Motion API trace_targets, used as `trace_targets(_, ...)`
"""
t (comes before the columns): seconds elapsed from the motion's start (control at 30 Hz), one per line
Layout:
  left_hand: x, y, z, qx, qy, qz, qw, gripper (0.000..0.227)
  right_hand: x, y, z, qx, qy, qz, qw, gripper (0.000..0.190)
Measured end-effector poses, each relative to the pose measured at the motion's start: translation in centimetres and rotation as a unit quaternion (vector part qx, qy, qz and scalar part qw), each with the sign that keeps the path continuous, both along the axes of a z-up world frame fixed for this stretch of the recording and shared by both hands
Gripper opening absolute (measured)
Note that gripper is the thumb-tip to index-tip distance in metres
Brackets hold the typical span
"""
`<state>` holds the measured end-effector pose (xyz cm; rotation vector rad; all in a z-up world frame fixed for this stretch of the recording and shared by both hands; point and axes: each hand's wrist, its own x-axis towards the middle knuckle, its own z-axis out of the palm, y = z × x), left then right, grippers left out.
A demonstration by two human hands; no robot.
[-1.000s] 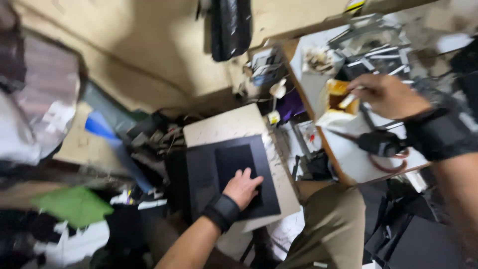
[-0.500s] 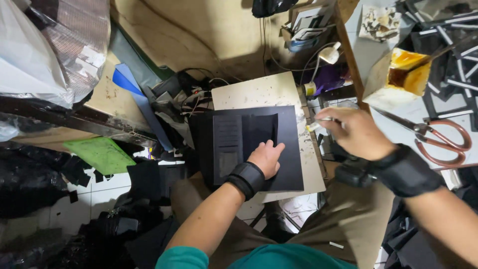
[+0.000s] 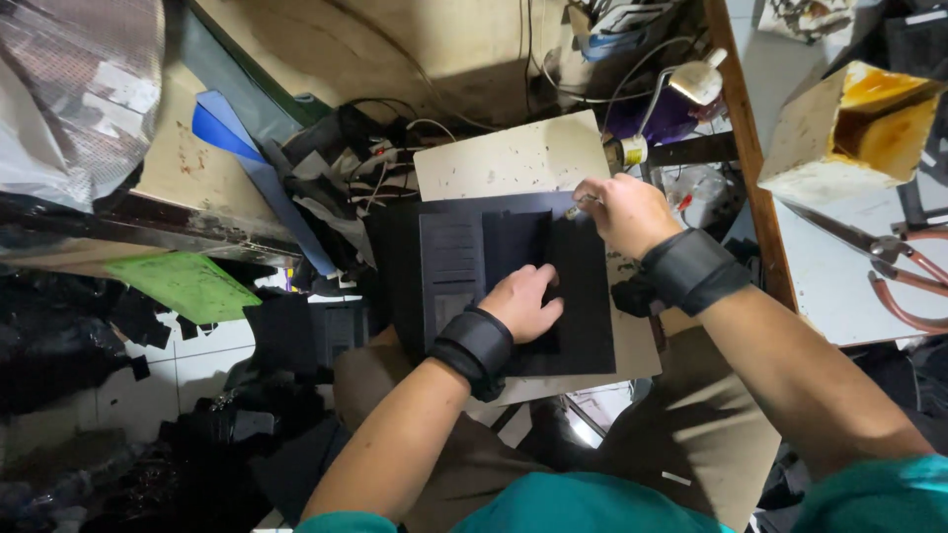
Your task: The person sits at a cluttered workbench and cuts a black sheet with scissors, trims it to fit a panel, applies glue from a container, and presses a clear plastic window onto the black frame, smoothing it in place on their lap.
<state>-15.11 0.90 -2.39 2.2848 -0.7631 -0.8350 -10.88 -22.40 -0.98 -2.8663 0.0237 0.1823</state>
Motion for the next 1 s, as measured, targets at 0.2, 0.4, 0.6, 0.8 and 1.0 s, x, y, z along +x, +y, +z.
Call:
trace_targets(0.2, 0.1, 0.4, -0.6, -0.004, -0.001, -0.011, 1.000, 0.036, 0.8, 0.5, -0.5, -0.011, 0.020, 0.004, 1.000, 0.011)
trace_targets(0.4, 0.4, 0.5, -3.3, -0.020, -0.012, -0.018, 1.000, 0.036, 1.2, 0.3, -1.8, -0.014, 0.039, 0.007, 0.999, 0.013)
trace_targets(0.6, 0.6, 0.7, -3.7, -0.024, 0.010, -0.017, 1.000, 0.038, 1.1, 0.4, -1.6, -0.031, 0.040, 0.012, 0.999, 0.013)
trace_targets(0.8, 0.6, 0.7, -3.8, -0.031, 0.021, -0.011, 0.999, 0.039, -1.5, 1.9, 0.9, -0.034, 0.066, 0.034, 0.997, 0.018)
trace_targets(1.0, 0.9, 0.7, -2.2, -0.027, 0.041, -0.012, 0.999, 0.042, -4.6, 2.6, 1.3, -0.062, 0.032, 0.095, 0.993, 0.011)
